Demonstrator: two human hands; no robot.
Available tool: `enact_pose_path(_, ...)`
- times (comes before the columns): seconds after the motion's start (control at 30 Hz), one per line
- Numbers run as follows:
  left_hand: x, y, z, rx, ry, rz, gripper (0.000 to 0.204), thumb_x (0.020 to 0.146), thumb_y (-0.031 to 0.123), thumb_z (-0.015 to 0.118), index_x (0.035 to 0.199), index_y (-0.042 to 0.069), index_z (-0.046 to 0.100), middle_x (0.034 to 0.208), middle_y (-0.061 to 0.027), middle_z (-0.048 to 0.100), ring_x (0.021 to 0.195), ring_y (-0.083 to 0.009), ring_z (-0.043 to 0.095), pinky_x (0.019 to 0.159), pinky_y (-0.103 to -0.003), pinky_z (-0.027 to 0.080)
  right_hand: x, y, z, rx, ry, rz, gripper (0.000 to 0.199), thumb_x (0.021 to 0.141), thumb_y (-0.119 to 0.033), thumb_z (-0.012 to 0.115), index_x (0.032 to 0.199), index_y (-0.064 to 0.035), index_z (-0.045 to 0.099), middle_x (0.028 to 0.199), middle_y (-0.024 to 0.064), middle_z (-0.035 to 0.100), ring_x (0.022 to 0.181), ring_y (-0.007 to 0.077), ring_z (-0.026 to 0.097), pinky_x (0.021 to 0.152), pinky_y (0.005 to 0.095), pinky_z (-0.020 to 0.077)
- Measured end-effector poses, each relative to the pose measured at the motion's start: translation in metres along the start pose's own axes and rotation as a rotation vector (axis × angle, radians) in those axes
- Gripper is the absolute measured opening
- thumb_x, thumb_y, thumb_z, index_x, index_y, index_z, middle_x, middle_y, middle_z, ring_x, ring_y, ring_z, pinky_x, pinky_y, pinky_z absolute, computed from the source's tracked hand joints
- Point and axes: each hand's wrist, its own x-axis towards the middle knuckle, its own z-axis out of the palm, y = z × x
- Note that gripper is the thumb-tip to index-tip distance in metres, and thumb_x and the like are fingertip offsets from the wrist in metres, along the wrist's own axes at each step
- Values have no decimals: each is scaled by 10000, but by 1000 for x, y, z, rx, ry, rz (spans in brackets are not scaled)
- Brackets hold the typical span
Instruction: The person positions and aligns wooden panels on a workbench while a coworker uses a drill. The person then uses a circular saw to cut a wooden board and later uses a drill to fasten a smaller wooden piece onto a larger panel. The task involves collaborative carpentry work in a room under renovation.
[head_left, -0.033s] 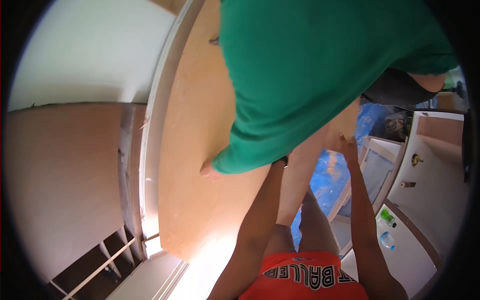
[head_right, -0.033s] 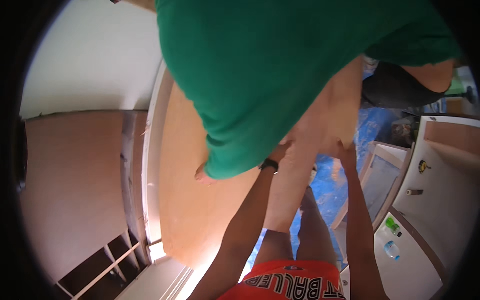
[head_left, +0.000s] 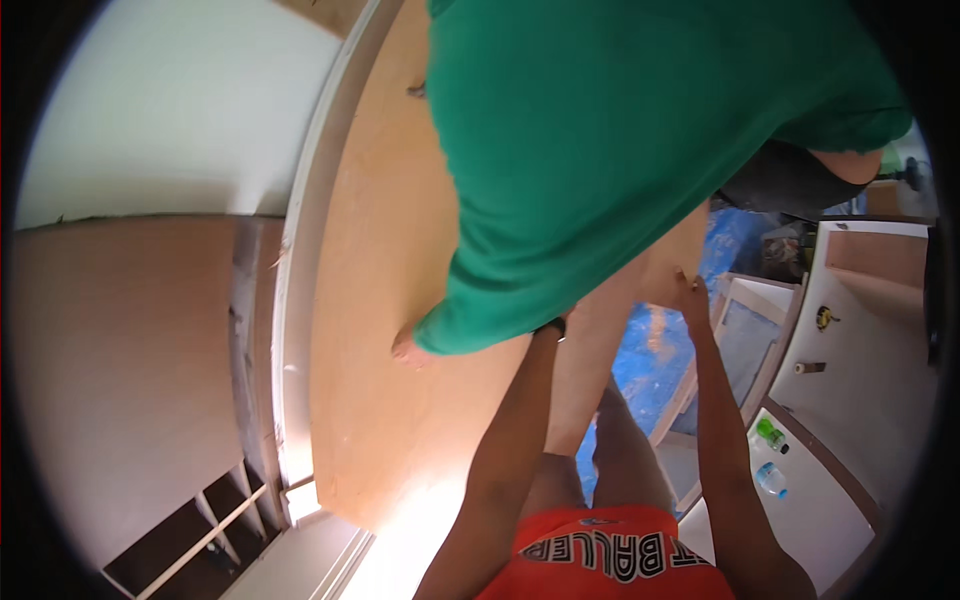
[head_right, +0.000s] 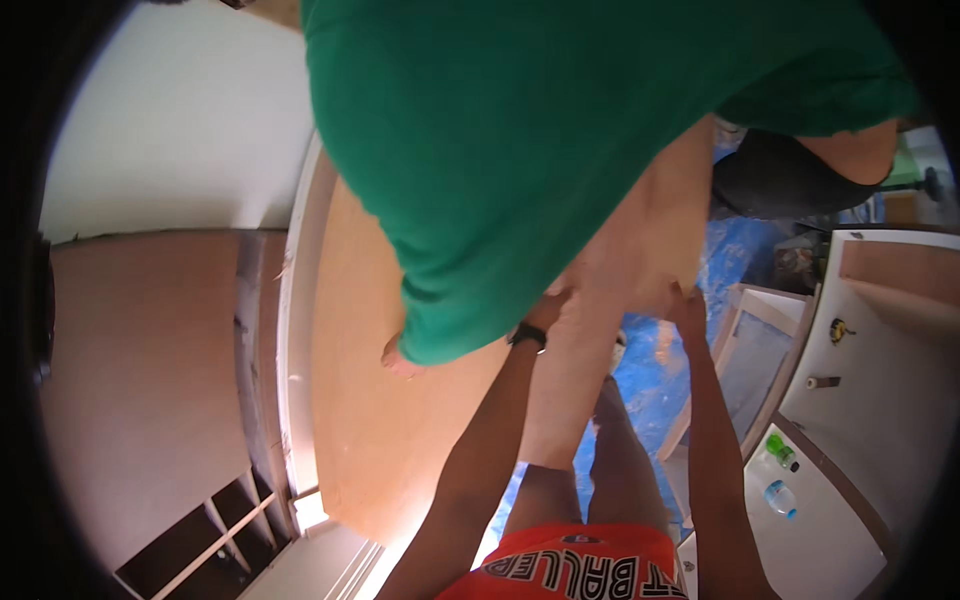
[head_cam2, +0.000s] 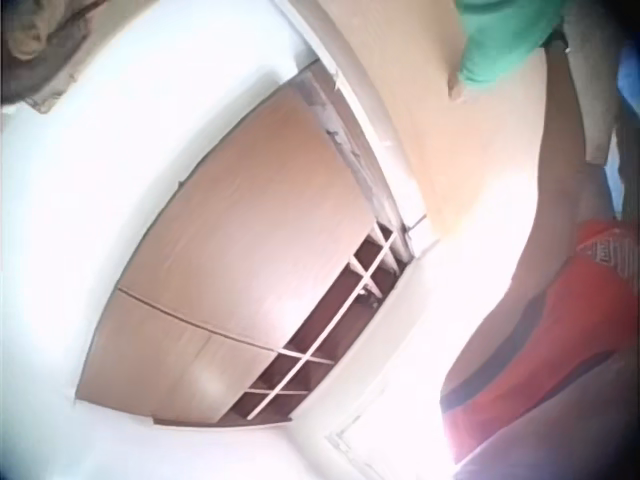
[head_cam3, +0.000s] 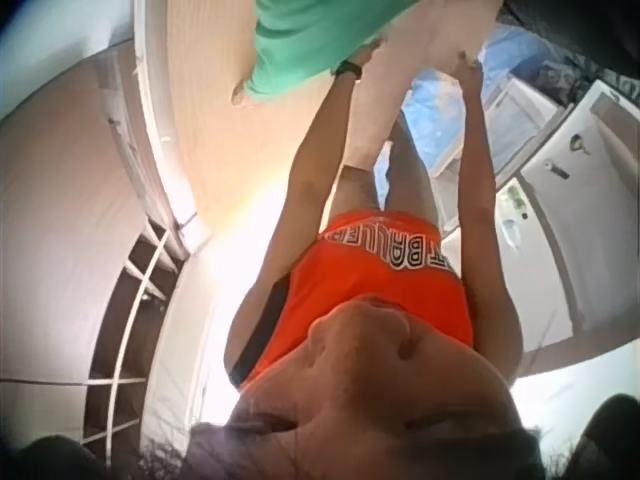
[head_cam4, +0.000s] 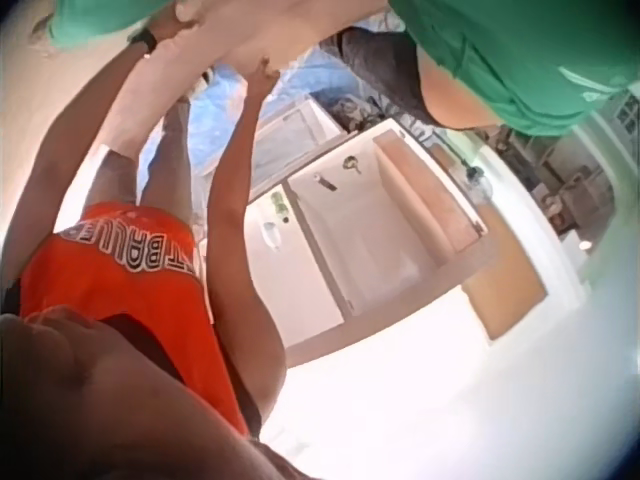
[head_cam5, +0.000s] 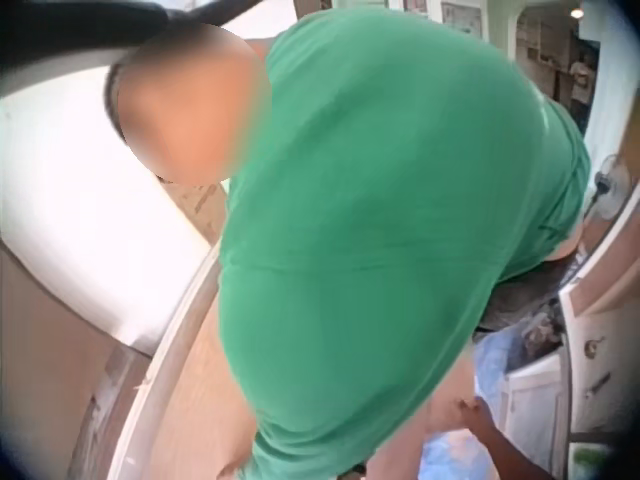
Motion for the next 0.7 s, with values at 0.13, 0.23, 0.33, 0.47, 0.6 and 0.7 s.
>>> enact_pose_path(0.13,12,26,-12,-2,-91,0,789,735,484,775,1348,64,508,1298,-177,579,1188,-311,546,1000,-429,414,11,-22,-14,-49,160,156,635,909,-516,593,1225,34,555,1076,150,646,943,228,615,823,339,479)
enact_pose_path(0.23,14,12,-31,145,-114,41,892,675,491,811,1392,86,468,1387,-185,496,1291,-349,446,1042,-463,375,11,-23,7,23,123,-36,659,914,-535,573,1234,41,554,1080,157,653,943,250,627,832,351,481)
enact_pose_path(0.33,17,56,-46,231,-72,-89,1047,587,501,855,1445,113,397,1502,-186,332,1385,-445,253,1096,-549,280,24,9,-7,52,99,45,677,935,-544,532,1242,60,542,1106,174,646,996,269,622,879,363,466)
enact_pose_path(0.47,17,92,-85,303,-166,-321,1174,550,522,859,1502,147,283,1587,-177,113,1419,-523,-4,1093,-683,173,8,-15,6,-48,133,8,662,943,-539,520,1220,60,554,1098,194,648,1008,274,624,883,370,467)
enact_pose_path(0.6,14,81,-83,173,-93,-282,1184,518,504,882,1491,140,314,1591,-156,111,1402,-556,36,1076,-717,131,3,-21,9,-56,169,-17,668,939,-551,520,1198,63,562,1087,200,652,1008,274,627,885,370,468)
enact_pose_path(0.7,14,81,-84,124,-70,-207,1167,522,498,881,1448,27,347,1538,-283,156,1427,-472,114,1150,-610,65,7,-17,8,-53,188,-69,663,940,-556,514,1184,58,569,1068,185,660,997,265,630,882,366,468)
